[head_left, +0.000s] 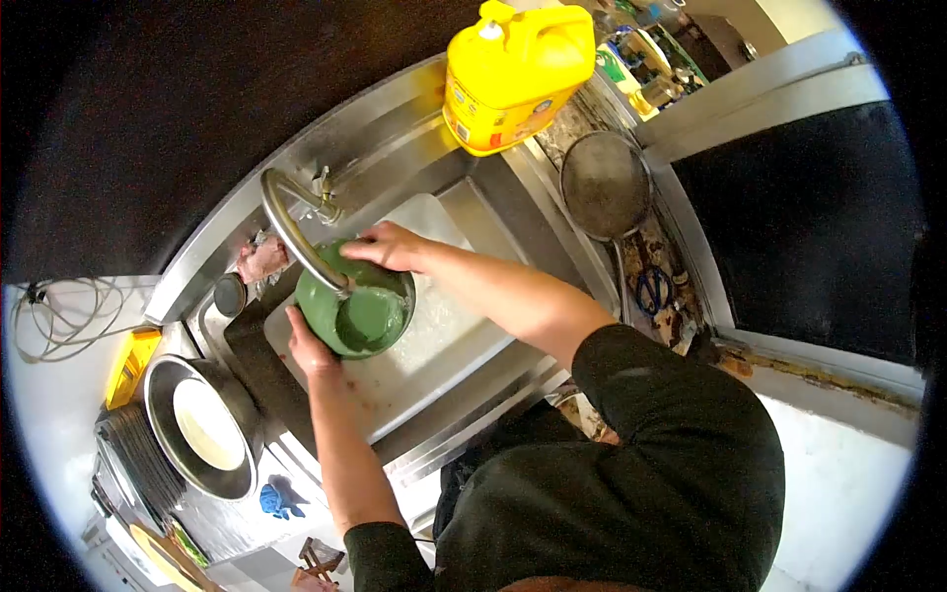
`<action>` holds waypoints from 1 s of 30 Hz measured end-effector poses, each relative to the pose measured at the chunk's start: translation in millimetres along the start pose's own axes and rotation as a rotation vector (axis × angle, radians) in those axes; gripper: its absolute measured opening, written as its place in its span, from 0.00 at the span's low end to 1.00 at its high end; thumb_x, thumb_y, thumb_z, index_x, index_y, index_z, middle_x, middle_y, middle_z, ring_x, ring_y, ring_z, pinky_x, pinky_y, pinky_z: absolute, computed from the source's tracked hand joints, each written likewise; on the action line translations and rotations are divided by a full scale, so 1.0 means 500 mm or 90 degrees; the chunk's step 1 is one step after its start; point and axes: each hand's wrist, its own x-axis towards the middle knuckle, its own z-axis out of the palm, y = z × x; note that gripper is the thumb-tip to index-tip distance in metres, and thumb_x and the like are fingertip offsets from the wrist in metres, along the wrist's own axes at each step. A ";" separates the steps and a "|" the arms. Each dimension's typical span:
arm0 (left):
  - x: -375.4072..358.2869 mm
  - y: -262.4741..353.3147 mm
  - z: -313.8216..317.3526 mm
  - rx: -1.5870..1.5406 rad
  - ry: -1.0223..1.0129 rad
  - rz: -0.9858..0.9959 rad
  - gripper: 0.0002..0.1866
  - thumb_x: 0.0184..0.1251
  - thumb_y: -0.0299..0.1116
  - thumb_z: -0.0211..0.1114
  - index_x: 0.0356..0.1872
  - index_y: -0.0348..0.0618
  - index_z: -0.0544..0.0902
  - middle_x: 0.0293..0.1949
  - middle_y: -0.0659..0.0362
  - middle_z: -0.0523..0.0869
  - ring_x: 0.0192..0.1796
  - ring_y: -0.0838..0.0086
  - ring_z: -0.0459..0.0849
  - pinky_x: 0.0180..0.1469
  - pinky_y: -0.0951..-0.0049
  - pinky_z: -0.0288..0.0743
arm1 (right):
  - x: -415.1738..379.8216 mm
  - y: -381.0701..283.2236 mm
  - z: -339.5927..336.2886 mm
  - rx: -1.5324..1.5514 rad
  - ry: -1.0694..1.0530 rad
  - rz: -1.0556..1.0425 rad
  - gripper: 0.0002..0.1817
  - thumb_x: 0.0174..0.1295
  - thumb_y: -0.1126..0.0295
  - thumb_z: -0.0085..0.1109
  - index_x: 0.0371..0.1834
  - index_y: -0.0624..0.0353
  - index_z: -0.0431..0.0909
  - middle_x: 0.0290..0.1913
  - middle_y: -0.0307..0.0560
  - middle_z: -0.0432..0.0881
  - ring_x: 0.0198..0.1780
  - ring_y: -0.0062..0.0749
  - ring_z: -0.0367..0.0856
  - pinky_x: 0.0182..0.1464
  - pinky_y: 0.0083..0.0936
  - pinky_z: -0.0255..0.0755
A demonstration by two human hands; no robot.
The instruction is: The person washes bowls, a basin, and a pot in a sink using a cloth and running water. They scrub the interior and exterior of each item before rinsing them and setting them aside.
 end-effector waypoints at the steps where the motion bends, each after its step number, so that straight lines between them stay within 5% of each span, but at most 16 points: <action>1: -0.020 0.034 0.016 0.023 0.032 -0.006 0.34 0.66 0.56 0.59 0.52 0.28 0.76 0.48 0.54 0.82 0.46 0.67 0.81 0.50 0.67 0.75 | 0.018 0.011 0.004 -0.029 -0.070 -0.011 0.24 0.61 0.50 0.60 0.45 0.63 0.82 0.39 0.43 0.85 0.40 0.26 0.79 0.45 0.26 0.73; 5: 0.042 0.102 0.003 0.278 -0.111 0.060 0.27 0.72 0.50 0.53 0.52 0.31 0.77 0.46 0.54 0.83 0.44 0.71 0.81 0.48 0.70 0.74 | 0.029 -0.015 0.017 0.171 -0.155 0.019 0.25 0.61 0.50 0.62 0.50 0.61 0.80 0.42 0.42 0.83 0.42 0.26 0.76 0.47 0.26 0.71; 6: 0.041 0.132 0.020 0.432 -0.117 0.078 0.26 0.73 0.48 0.51 0.53 0.31 0.77 0.46 0.54 0.83 0.44 0.72 0.81 0.47 0.71 0.74 | 0.020 -0.009 0.034 0.131 -0.047 -0.009 0.21 0.63 0.51 0.59 0.44 0.60 0.82 0.36 0.38 0.82 0.38 0.22 0.75 0.43 0.24 0.70; 7: 0.069 0.113 0.026 0.369 -0.183 0.100 0.24 0.74 0.45 0.48 0.51 0.29 0.77 0.46 0.54 0.83 0.44 0.73 0.80 0.48 0.71 0.73 | 0.008 -0.017 0.041 0.123 -0.038 0.015 0.20 0.64 0.52 0.58 0.40 0.60 0.81 0.32 0.37 0.80 0.36 0.20 0.73 0.40 0.22 0.68; 10: 0.153 0.035 0.059 0.696 -0.281 0.379 0.19 0.71 0.37 0.48 0.54 0.34 0.75 0.52 0.46 0.80 0.54 0.56 0.78 0.56 0.59 0.69 | 0.026 0.032 0.096 0.160 0.041 -0.012 0.22 0.68 0.52 0.51 0.28 0.60 0.80 0.24 0.34 0.76 0.28 0.19 0.69 0.34 0.22 0.66; 12: -0.054 0.082 0.175 0.960 -0.082 0.530 0.20 0.68 0.36 0.51 0.58 0.37 0.72 0.57 0.44 0.76 0.59 0.50 0.73 0.60 0.54 0.65 | 0.044 0.080 0.121 0.303 0.147 -0.032 0.26 0.68 0.50 0.51 0.27 0.64 0.82 0.22 0.37 0.78 0.26 0.24 0.71 0.35 0.28 0.69; 16: -0.126 0.002 0.165 0.970 -0.055 0.924 0.25 0.62 0.36 0.56 0.62 0.43 0.72 0.64 0.51 0.71 0.62 0.56 0.72 0.65 0.43 0.56 | -0.003 0.051 0.091 0.438 0.167 0.002 0.21 0.72 0.56 0.46 0.37 0.63 0.80 0.34 0.40 0.82 0.34 0.22 0.74 0.38 0.26 0.71; 20: -0.105 -0.102 0.090 1.001 -0.034 0.873 0.30 0.60 0.39 0.59 0.63 0.40 0.69 0.67 0.51 0.68 0.65 0.54 0.68 0.69 0.40 0.46 | -0.031 0.075 0.076 0.690 0.181 -0.015 0.20 0.73 0.59 0.45 0.52 0.67 0.75 0.48 0.46 0.82 0.46 0.32 0.80 0.52 0.31 0.75; 22: -0.085 -0.123 0.093 0.853 0.021 0.979 0.33 0.62 0.40 0.57 0.67 0.37 0.63 0.69 0.44 0.62 0.68 0.50 0.63 0.69 0.37 0.42 | -0.080 0.046 0.075 0.813 0.170 0.030 0.22 0.73 0.56 0.43 0.57 0.64 0.71 0.52 0.46 0.80 0.52 0.35 0.79 0.57 0.36 0.72; 25: -0.111 -0.089 0.160 0.598 0.081 0.913 0.35 0.66 0.40 0.55 0.70 0.34 0.56 0.70 0.39 0.56 0.71 0.45 0.57 0.71 0.41 0.44 | -0.105 0.033 0.080 0.931 0.198 -0.026 0.24 0.73 0.54 0.42 0.59 0.63 0.69 0.53 0.47 0.79 0.53 0.36 0.78 0.58 0.38 0.72; 30: -0.091 -0.092 0.166 0.425 -0.029 0.490 0.36 0.67 0.41 0.58 0.70 0.34 0.55 0.70 0.40 0.56 0.71 0.49 0.58 0.71 0.58 0.53 | -0.129 0.065 0.088 0.708 0.394 0.045 0.26 0.68 0.51 0.53 0.54 0.65 0.73 0.47 0.46 0.81 0.44 0.30 0.80 0.48 0.31 0.75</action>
